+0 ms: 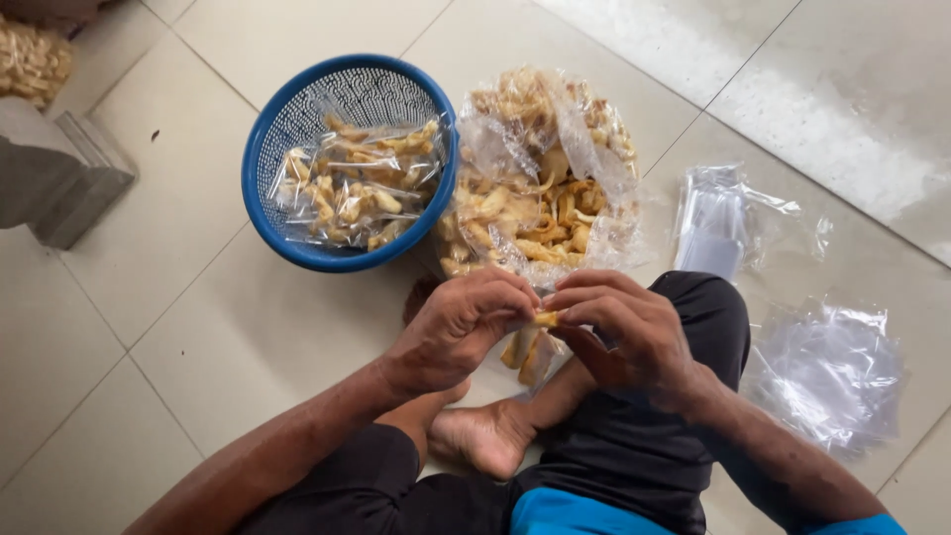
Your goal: Packing individual fried snacks into small plastic bags from a large bulk container.
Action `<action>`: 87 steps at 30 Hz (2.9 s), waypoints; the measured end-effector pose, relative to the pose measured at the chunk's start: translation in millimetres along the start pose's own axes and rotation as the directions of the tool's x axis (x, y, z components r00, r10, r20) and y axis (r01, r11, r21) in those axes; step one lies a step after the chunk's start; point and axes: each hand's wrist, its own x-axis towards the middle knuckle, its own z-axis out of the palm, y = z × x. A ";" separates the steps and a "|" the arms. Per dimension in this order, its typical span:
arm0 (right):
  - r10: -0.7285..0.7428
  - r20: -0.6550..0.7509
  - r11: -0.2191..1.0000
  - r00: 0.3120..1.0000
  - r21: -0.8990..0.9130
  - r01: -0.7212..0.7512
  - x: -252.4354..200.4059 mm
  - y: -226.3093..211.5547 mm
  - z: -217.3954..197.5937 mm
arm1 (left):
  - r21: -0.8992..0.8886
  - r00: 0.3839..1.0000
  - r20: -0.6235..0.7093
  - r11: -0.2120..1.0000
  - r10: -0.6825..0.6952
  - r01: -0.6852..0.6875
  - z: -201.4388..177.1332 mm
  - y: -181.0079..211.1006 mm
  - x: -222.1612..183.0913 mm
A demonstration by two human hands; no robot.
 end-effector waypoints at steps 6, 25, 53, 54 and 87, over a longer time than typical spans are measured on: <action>0.043 0.061 0.999 0.997 0.023 -0.044 -1.3 -0.7 -1.0 | -0.163 0.997 -0.072 0.987 -0.023 0.011 9.5 -6.1 1.2; 0.123 0.049 0.989 0.991 -0.085 -0.119 -32.6 9.2 7.7 | -0.009 0.990 -0.139 1.000 0.028 -0.029 18.7 -1.9 0.8; 0.488 0.267 0.833 0.831 -0.428 -0.351 -56.5 31.4 25.4 | 0.077 1.000 -0.022 0.997 -0.016 0.017 8.3 -13.7 -2.2; 0.493 0.235 0.833 0.838 -0.407 -0.376 -56.6 31.4 25.6 | 0.107 1.000 -0.008 0.994 -0.004 0.005 7.1 -15.1 -1.3; 0.772 -0.345 0.632 0.535 0.318 -0.707 -171.6 148.7 33.6 | -0.340 0.043 -0.937 0.933 -0.347 0.119 -235.2 -199.3 21.4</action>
